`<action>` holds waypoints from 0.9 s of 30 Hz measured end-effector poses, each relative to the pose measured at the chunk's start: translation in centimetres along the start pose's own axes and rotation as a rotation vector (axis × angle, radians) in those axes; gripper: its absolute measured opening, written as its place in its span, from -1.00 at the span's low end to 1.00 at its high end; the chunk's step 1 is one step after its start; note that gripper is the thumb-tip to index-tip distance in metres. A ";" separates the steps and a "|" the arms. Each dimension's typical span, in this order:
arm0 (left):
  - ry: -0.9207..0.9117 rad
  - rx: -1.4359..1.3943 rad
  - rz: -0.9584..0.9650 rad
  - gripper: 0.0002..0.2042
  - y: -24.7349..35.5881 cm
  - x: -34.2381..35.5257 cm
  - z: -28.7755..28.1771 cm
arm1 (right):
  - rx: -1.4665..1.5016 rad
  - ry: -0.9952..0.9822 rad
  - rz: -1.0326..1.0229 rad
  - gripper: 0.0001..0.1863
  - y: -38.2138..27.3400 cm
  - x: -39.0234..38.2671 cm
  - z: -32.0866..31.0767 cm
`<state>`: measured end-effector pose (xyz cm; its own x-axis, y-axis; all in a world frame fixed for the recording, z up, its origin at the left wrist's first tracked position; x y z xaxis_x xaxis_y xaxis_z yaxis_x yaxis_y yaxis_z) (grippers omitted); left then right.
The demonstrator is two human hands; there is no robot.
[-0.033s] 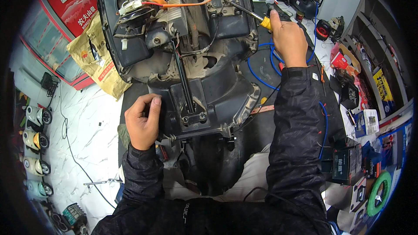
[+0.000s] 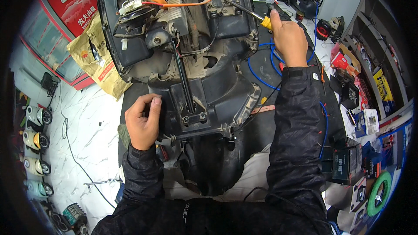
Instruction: The person sits on the floor and uses a yellow-handled screwdriver to adjust components inside the scooter's central body. They repeatedly probe and tighten parts around the gear shift lever and engine area, occasionally repositioning their hands and the tool.
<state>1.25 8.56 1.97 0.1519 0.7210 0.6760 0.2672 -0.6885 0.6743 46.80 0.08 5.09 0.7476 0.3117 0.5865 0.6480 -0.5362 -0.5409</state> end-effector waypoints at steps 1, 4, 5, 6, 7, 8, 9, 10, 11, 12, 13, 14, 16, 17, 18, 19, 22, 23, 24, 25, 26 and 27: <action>-0.002 0.000 -0.006 -0.86 0.0 0.0 0.0 | -0.004 -0.002 -0.013 -0.20 0.1 0.2 0.1; -0.004 0.003 -0.007 -0.86 0.0 0.0 0.0 | -0.003 -0.025 -0.045 -0.19 0.3 0.8 0.7; -0.005 0.011 -0.013 -0.86 0.0 0.0 0.0 | -0.001 -0.014 -0.062 -0.19 0.3 1.0 0.7; -0.003 0.013 0.004 -0.86 0.1 0.0 -0.1 | -0.009 0.006 -0.090 -0.19 0.1 1.1 0.7; -0.001 0.020 0.014 -0.87 0.2 0.0 -0.1 | -0.016 0.027 -0.118 -0.18 -0.1 1.2 0.6; 0.002 0.033 0.020 -0.87 0.3 0.1 -0.1 | -0.005 0.014 -0.106 -0.18 0.0 1.2 0.8; 0.000 0.025 0.026 -0.87 0.3 0.1 -0.1 | 0.005 0.001 -0.095 -0.18 0.2 1.3 0.8; 0.000 0.024 0.028 -0.87 0.3 0.1 -0.1 | 0.013 -0.002 -0.101 -0.18 0.2 1.4 0.8; 0.003 0.029 0.030 -0.87 0.3 0.1 -0.1 | 0.020 -0.009 -0.091 -0.18 0.3 1.4 0.8; 0.001 0.022 0.031 -0.88 0.3 0.2 -0.1 | 0.023 -0.008 -0.098 -0.18 0.2 1.5 0.8; 0.002 0.020 0.033 -0.88 0.4 0.1 -0.1 | 0.030 0.003 -0.120 -0.18 0.0 1.5 0.7; 0.004 0.022 0.032 -0.88 0.4 0.1 -0.1 | 0.037 0.004 -0.117 -0.18 0.0 1.5 0.8; 0.001 0.014 0.032 -0.89 0.4 0.1 0.0 | 0.053 0.021 -0.144 -0.19 -0.3 1.5 0.9; 0.003 0.017 0.027 -0.89 0.4 0.1 0.0 | 0.060 0.027 -0.146 -0.19 -0.3 1.5 1.0; 0.001 0.009 0.029 -0.89 0.4 0.1 0.0 | 0.062 0.031 -0.155 -0.19 -0.3 1.5 0.9; 0.002 0.006 0.028 -0.89 0.4 0.1 0.0 | 0.060 0.043 -0.170 -0.19 -0.5 1.5 0.9; -0.002 0.004 0.016 -0.89 0.3 0.0 0.0 | 0.073 0.037 -0.156 -0.19 -0.4 1.6 0.9; -0.003 0.008 0.005 -0.89 0.2 0.0 0.0 | 0.076 0.033 -0.140 -0.19 -0.2 1.6 0.8; -0.006 0.001 0.007 -0.89 0.2 0.0 0.0 | 0.076 0.031 -0.131 -0.19 -0.1 1.6 0.8; -0.008 -0.003 0.003 -0.89 0.2 0.0 0.0 | 0.075 0.028 -0.123 -0.18 0.0 1.6 0.8; -0.008 -0.003 -0.007 -0.89 0.1 0.0 0.1 | 0.075 0.030 -0.137 -0.18 -0.2 1.6 0.8; -0.008 -0.006 0.003 -0.89 0.1 0.0 0.1 | 0.074 0.032 -0.152 -0.18 -0.3 1.6 0.7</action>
<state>1.33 8.48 2.03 0.1607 0.7196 0.6756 0.2607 -0.6911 0.6741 47.92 1.33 5.76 0.6361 0.3588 0.6830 0.7629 -0.4250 -0.4872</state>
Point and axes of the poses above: each hand's wrist, its own x-axis towards the middle knuckle, its own z-axis out of the palm, y = z × x, the point moved 9 cm from there along x, towards the middle knuckle, and after that the axes turned 12 degrees about y, right-handed, at the moved point
